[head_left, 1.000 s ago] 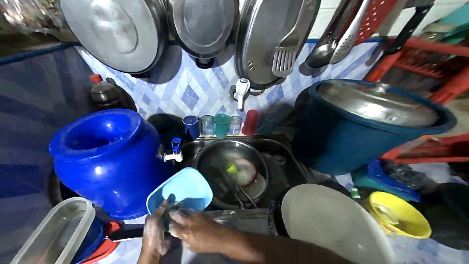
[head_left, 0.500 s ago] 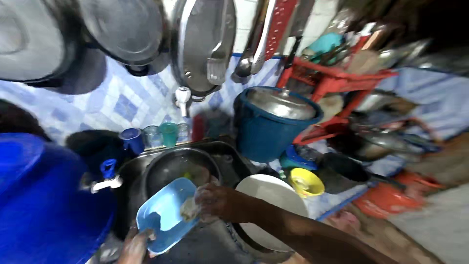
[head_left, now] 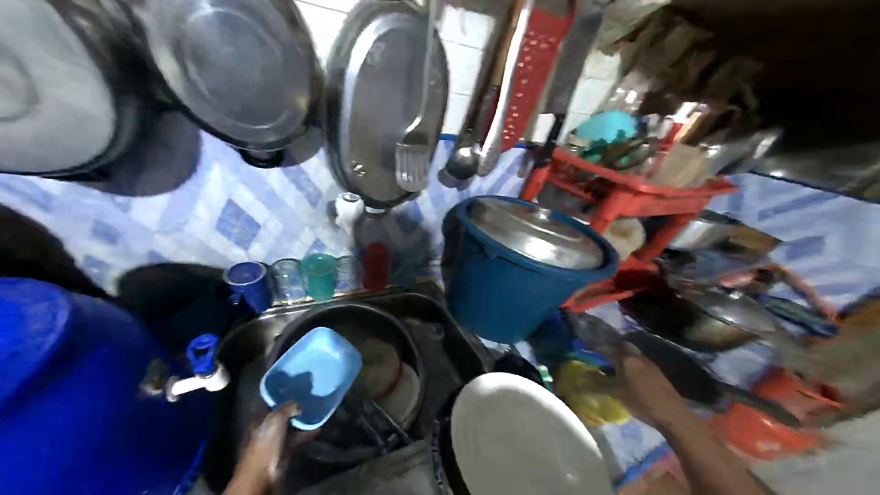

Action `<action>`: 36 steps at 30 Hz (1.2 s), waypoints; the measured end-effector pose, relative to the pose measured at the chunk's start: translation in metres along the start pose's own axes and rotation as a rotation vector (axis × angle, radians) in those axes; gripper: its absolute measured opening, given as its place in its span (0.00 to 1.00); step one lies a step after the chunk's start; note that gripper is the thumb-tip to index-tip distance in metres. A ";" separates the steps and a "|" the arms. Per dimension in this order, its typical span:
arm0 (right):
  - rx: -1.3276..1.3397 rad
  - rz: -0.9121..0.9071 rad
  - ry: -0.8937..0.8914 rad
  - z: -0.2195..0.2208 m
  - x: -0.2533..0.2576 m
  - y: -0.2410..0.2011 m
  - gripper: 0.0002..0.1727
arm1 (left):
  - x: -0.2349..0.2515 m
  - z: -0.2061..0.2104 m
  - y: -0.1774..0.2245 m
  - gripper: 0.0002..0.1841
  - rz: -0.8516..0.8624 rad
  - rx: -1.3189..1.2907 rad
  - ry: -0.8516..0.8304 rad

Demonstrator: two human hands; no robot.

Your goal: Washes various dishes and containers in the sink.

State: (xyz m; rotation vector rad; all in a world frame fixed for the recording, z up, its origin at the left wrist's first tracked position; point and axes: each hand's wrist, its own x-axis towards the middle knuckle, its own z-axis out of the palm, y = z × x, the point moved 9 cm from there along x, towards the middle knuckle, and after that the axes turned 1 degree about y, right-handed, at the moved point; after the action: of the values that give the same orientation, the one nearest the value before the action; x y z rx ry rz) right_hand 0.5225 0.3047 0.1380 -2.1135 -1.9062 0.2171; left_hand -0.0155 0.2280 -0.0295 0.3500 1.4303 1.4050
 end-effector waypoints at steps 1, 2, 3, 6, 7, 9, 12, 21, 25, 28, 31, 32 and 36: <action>0.086 -0.078 0.018 0.002 0.003 -0.024 0.27 | 0.006 0.000 0.004 0.26 0.079 0.063 0.030; 0.208 -0.156 0.005 0.006 0.004 -0.054 0.24 | 0.011 0.002 0.010 0.29 0.162 0.127 0.065; 0.329 -0.223 -0.059 0.013 0.004 -0.090 0.21 | 0.015 0.005 0.016 0.32 0.234 0.192 0.110; 0.400 -0.427 -0.472 0.061 0.006 -0.207 0.22 | 0.033 0.014 0.025 0.42 0.384 0.431 0.274; 0.345 -0.492 -0.637 0.082 0.005 -0.243 0.24 | 0.041 0.019 0.025 0.44 0.425 0.530 0.317; 0.266 -0.615 -0.869 0.131 0.011 -0.298 0.26 | 0.050 0.032 0.022 0.47 0.495 0.662 0.354; 0.229 -0.562 -0.936 0.211 0.044 -0.336 0.22 | 0.070 0.046 -0.002 0.46 0.493 0.684 0.374; -0.064 -0.963 -0.681 0.349 -0.009 -0.368 0.23 | 0.115 0.015 -0.034 0.29 0.153 0.615 0.216; -0.215 -0.925 -0.460 0.333 0.032 -0.359 0.25 | 0.127 0.013 -0.047 0.30 0.182 0.350 0.208; -0.074 -0.771 -0.241 0.329 0.044 -0.355 0.22 | 0.134 0.019 -0.053 0.32 0.274 0.179 0.142; -0.066 -0.610 -0.562 0.362 0.008 -0.385 0.23 | 0.124 0.019 -0.047 0.26 0.179 0.304 0.151; -0.076 -0.606 -0.690 0.364 -0.006 -0.393 0.22 | 0.118 0.017 -0.046 0.24 0.117 0.302 0.193; -0.079 -0.895 -0.783 0.358 0.001 -0.370 0.24 | 0.114 0.014 -0.043 0.30 0.125 0.086 0.206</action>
State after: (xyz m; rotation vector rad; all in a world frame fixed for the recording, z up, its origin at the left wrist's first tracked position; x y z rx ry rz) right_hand 0.0652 0.3763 -0.0871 -1.0416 -3.1071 0.8441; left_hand -0.0309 0.3144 -0.1152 0.3623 1.6649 1.5177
